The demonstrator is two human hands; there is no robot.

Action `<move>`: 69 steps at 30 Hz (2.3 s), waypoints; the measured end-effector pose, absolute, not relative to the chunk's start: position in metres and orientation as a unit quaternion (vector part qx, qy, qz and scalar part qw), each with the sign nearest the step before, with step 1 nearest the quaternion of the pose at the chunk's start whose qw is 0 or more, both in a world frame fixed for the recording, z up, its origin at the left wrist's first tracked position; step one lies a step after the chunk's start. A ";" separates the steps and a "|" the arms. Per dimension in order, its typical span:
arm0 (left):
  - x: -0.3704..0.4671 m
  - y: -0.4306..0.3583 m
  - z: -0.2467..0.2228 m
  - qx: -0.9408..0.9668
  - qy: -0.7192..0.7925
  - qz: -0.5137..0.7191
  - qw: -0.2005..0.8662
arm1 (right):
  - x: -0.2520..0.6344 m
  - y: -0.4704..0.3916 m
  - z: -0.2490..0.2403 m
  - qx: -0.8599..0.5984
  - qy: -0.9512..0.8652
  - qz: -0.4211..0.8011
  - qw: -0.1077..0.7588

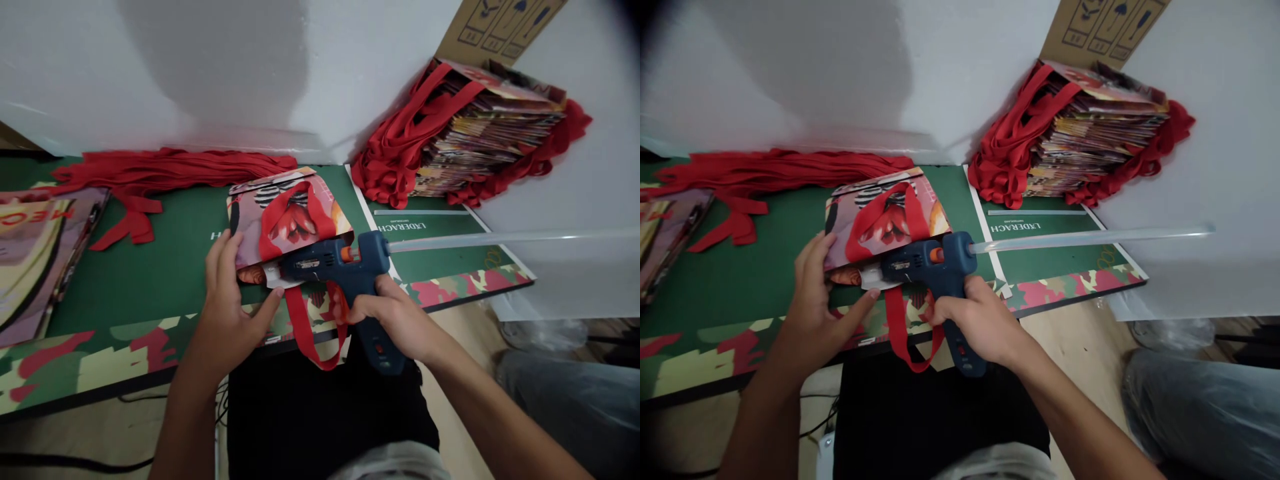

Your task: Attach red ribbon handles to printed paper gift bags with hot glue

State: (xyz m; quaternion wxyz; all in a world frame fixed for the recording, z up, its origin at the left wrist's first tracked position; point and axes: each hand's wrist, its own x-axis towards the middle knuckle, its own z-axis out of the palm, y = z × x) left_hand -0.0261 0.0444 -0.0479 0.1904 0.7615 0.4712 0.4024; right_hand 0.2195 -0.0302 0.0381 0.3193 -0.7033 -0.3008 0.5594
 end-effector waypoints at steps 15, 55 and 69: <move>-0.023 0.042 -0.046 0.756 0.483 0.400 0.191 | 0.254 -0.031 0.074 -0.766 -0.387 0.463 0.220; -0.023 0.049 -0.051 0.741 0.517 0.397 0.160 | 0.405 -0.070 0.003 -0.638 -0.159 0.478 0.583; -0.023 0.051 -0.053 0.732 0.535 0.398 0.141 | 0.427 -0.033 0.021 -0.846 -0.369 0.288 0.253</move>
